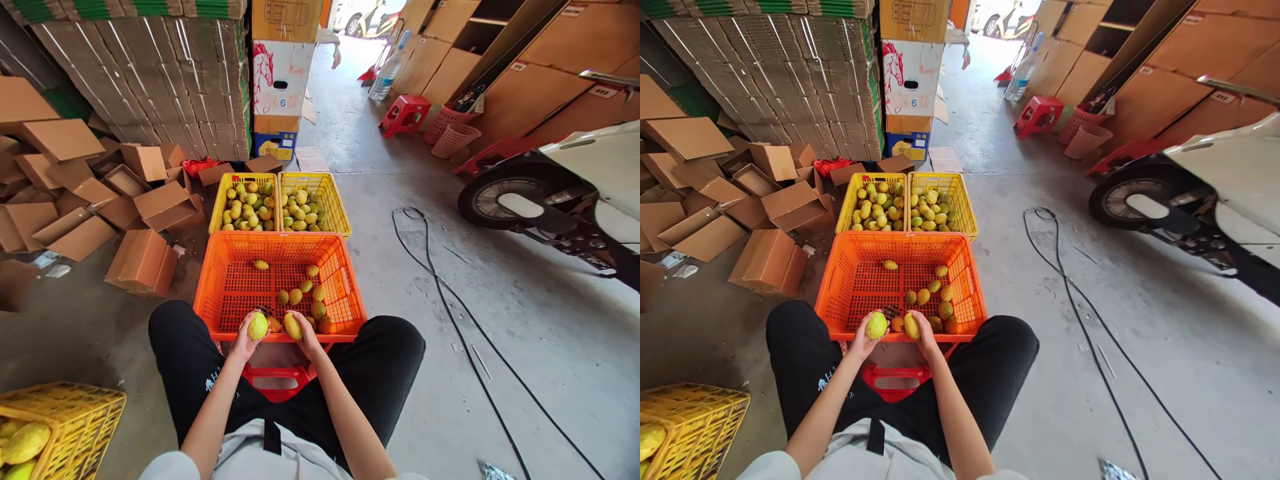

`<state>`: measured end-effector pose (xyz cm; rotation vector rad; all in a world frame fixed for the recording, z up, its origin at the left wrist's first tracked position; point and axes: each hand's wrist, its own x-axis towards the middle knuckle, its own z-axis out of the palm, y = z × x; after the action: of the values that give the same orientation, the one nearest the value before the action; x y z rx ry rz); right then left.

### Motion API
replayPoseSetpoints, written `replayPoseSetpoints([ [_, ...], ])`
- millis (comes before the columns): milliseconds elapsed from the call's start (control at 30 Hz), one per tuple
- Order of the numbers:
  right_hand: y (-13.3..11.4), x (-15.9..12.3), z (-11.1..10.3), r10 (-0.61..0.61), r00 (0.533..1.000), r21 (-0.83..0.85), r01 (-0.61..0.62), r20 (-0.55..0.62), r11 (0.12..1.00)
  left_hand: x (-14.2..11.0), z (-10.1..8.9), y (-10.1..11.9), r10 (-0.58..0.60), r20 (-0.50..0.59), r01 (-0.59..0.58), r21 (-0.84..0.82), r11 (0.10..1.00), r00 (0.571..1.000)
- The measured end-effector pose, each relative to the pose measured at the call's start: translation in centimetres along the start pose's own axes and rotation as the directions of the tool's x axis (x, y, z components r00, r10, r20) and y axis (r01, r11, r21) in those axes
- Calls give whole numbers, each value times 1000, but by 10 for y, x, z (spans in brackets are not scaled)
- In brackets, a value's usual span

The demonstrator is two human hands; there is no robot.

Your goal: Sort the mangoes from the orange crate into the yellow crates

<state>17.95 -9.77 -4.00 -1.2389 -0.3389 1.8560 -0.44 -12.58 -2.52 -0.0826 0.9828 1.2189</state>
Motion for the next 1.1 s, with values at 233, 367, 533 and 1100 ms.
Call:
replayPoseSetpoints([
  [233,5,11,-6,158,987,35,-157,-30,987,6,-2,-4,42,-57,-44,-37,998,998],
  [367,7,13,-7,129,989,74,-123,-77,990,8,-1,-5,32,-91,-33,-7,999,995],
  [533,4,10,-5,115,986,96,-103,-120,990,5,1,-3,0,-62,-3,-44,999,998],
  [1100,2,4,-5,74,997,50,-74,14,996,9,-3,-1,-94,-56,89,-94,992,994],
])
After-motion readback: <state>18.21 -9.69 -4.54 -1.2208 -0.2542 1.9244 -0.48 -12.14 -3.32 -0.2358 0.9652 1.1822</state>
